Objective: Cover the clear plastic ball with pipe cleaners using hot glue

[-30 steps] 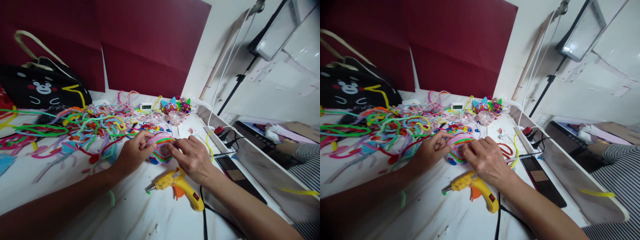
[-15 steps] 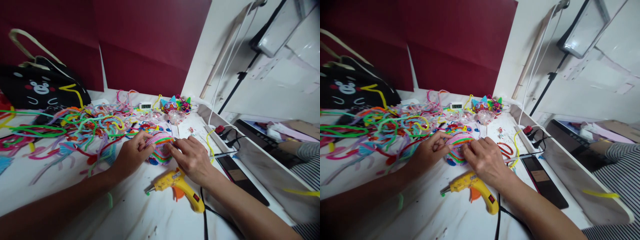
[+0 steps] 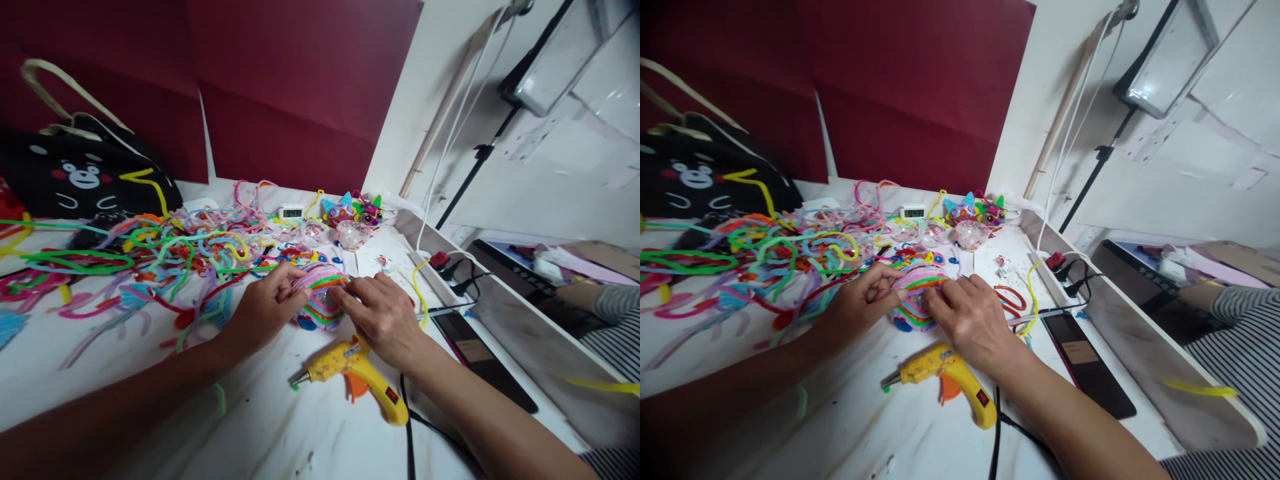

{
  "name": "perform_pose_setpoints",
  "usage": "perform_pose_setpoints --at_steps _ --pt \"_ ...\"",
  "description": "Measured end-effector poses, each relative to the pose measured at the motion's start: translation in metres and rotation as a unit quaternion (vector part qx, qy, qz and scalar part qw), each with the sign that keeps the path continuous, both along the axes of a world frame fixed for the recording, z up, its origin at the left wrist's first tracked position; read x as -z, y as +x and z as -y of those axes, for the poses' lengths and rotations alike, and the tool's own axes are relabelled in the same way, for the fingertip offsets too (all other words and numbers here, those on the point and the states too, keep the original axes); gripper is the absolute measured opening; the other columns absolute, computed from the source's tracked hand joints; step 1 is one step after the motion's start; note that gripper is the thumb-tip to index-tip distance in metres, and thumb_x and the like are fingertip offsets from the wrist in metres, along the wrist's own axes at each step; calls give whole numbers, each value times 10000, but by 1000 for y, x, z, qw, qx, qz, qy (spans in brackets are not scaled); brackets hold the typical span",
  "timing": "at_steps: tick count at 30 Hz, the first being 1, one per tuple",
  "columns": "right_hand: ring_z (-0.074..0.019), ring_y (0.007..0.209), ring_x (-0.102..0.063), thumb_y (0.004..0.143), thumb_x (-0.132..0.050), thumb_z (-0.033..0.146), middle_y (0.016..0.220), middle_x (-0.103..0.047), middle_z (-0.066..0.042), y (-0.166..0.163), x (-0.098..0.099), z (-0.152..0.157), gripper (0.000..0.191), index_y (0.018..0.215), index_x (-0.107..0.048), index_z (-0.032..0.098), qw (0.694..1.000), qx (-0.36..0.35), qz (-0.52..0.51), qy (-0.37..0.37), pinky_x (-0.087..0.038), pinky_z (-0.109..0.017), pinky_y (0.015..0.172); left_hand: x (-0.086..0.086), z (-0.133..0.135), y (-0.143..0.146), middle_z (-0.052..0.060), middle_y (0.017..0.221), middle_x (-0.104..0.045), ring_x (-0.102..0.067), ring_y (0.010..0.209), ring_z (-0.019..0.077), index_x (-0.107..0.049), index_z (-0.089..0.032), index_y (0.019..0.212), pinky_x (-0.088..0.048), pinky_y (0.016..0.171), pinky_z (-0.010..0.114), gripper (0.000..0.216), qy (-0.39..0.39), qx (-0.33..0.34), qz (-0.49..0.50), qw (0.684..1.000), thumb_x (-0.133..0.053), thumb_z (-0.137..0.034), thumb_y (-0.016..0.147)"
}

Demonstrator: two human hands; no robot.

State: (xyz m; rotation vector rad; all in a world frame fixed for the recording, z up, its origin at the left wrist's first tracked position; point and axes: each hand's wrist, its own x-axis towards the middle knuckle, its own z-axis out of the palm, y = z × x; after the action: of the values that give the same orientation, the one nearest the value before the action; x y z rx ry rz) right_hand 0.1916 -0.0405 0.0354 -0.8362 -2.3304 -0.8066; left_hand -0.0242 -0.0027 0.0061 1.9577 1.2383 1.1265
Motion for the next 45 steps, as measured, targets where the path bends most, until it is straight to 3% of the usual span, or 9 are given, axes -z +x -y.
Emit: perform_pose_setpoints --at_steps 17,23,30,38,45 --pt "-167 668 -498 976 -409 101 787 -644 -55 0 1 -1 249 1033 -649 135 1000 -10 -15 -21 -312 -324 610 4 -6 -5 -86 601 -360 -383 550 93 -613 -216 1011 -318 549 215 224 -1 14 -6 1000 -588 -367 847" --pt "-166 747 -566 965 -486 169 873 -660 -78 -1 0 1 201 1063 -660 145 991 -12 -78 -111 -398 -294 658 3 -6 -5 -82 614 -365 -390 562 92 -630 -211 1010 -320 563 215 218 36 19 -30 999 -584 -343 842" --pt "-120 666 -563 932 -550 186 795 -626 -30 -2 -3 -2 122 937 -671 176 943 -33 -235 -235 -425 -233 600 -3 -2 -3 -74 619 -384 -413 576 97 -640 -202 987 -329 573 216 216 56 17 -45 997 -573 -338 833" --pt "-102 550 -507 837 -642 263 686 -623 2 -3 -8 -8 84 830 -648 179 864 18 -341 -371 -382 -229 526 -4 0 -2 -71 626 -390 -415 576 99 -644 -201 981 -330 565 219 210 59 16 -47 997 -584 -332 828" --pt "-91 502 -401 727 -746 367 592 -492 70 3 -11 -23 355 1015 -628 195 805 62 -378 -454 -306 -221 479 -4 -1 -2 -15 803 -495 -437 615 103 -659 -195 964 -370 574 230 187 92 9 -36 995 -597 -287 813"
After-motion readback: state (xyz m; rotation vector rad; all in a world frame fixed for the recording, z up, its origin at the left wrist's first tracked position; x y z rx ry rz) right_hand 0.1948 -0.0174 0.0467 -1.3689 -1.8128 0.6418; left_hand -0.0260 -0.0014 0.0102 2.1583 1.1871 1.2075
